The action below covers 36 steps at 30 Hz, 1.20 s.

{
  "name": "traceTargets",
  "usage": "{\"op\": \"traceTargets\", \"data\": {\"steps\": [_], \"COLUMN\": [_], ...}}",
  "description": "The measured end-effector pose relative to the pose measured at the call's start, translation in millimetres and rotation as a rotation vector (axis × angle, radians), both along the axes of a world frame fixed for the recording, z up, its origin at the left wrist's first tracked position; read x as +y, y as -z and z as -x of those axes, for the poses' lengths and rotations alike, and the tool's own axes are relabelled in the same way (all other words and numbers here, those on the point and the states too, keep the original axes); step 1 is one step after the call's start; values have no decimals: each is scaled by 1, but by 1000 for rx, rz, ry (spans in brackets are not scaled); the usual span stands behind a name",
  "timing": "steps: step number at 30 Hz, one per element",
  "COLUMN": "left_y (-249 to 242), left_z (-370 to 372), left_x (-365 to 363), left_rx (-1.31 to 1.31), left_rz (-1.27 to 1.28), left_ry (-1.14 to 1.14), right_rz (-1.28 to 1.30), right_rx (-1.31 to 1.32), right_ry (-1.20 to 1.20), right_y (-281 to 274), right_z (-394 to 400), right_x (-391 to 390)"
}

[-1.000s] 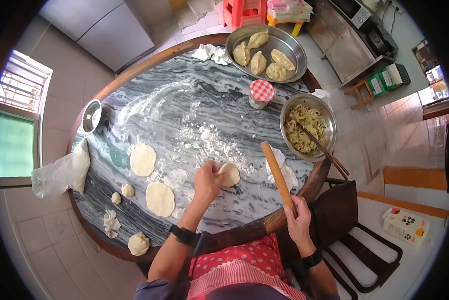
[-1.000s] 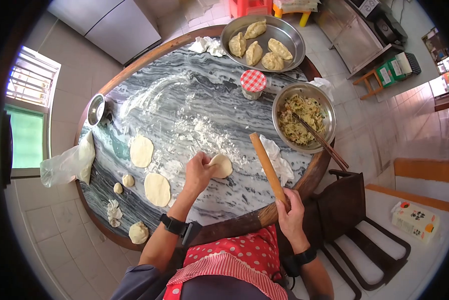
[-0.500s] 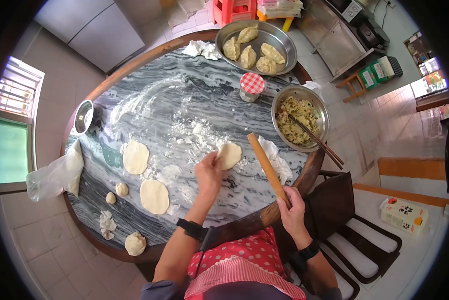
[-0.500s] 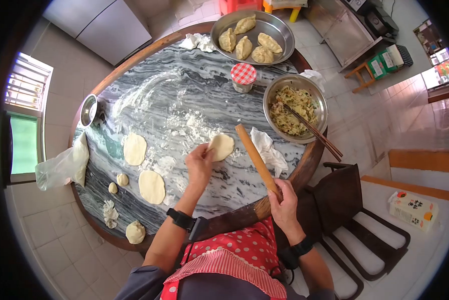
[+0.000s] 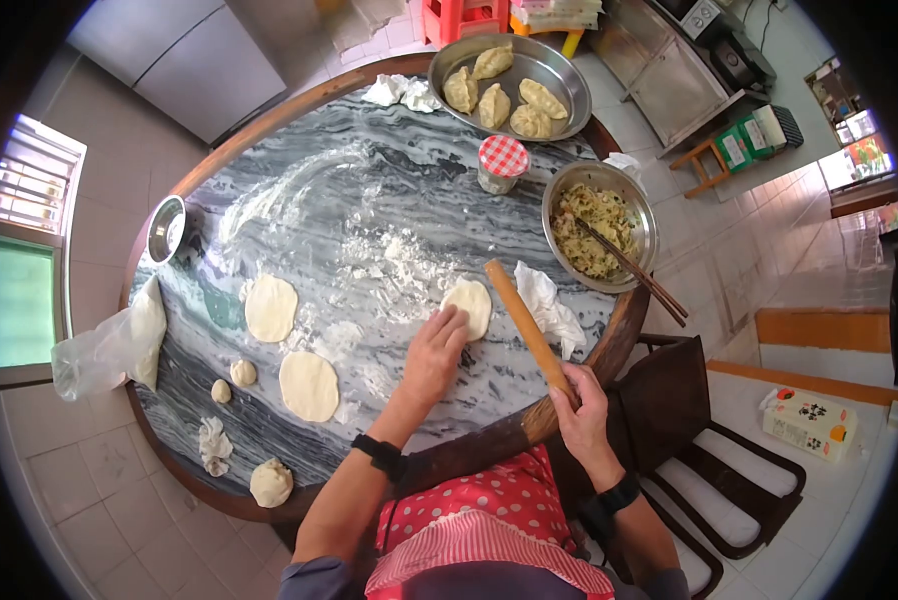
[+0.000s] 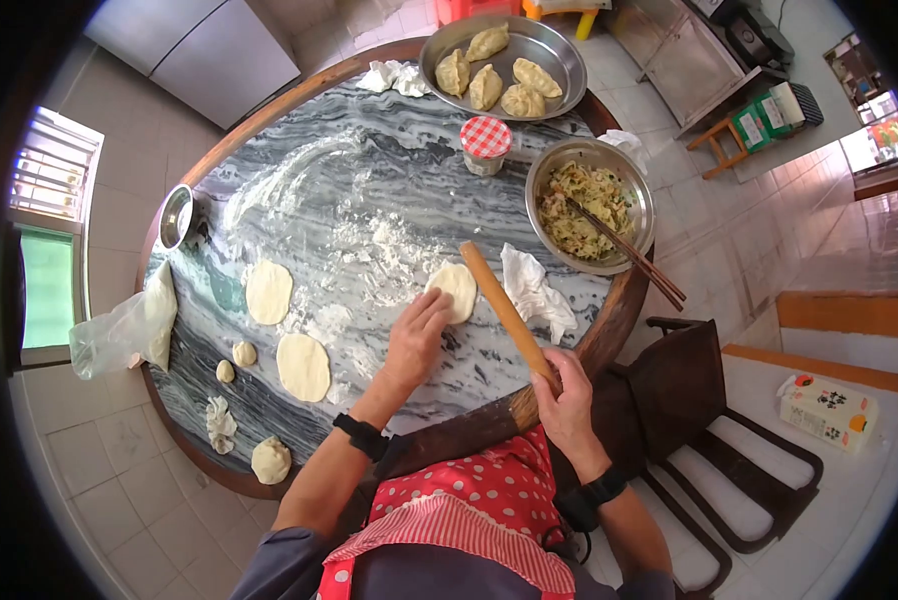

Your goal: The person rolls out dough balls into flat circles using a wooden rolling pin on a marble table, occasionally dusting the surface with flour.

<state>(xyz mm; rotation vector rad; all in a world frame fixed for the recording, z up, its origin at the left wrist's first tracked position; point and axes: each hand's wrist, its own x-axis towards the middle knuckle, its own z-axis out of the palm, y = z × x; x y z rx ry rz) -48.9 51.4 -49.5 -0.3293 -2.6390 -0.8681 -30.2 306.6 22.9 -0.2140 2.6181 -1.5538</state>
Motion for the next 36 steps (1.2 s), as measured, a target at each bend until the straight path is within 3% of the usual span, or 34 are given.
{"op": "traceTargets", "data": {"steps": [5, 8, 9, 12, 14, 16, 20, 27, 36], "left_y": [-8, -22, -26, -41, -35, -46, -31, -26, -33], "left_z": [-48, -74, -81, -103, -113, -109, -84, -56, -25], "left_x": [-36, -54, -59, -72, -73, -53, -24, -27, -35], "left_rx": [-146, -218, -222, -302, -245, -162, -476, -563, -626], "left_rz": [48, 180, 290, 304, 178, 53, 205, 193, 192], "left_ry": [311, 314, 295, 146, 103, -162, -216, -272, -321], "right_rz": [-82, -160, -210, -283, -342, -347, -344, -617, -646], "right_rx": [38, 166, 229, 328, 381, 427, 410, 460, 403], "right_ry": [-102, -251, -341, -499, -624, -671, -771, -637, -658], "right_y": [-1, -3, -3, -1, 2, 20, 38, 41, 44], "right_z": [4, 14, 18, 29, 35, 41, 52, 77, 110], "right_x": [-3, -10, -15, -29, -34, -35, -38, -64, -85]}}
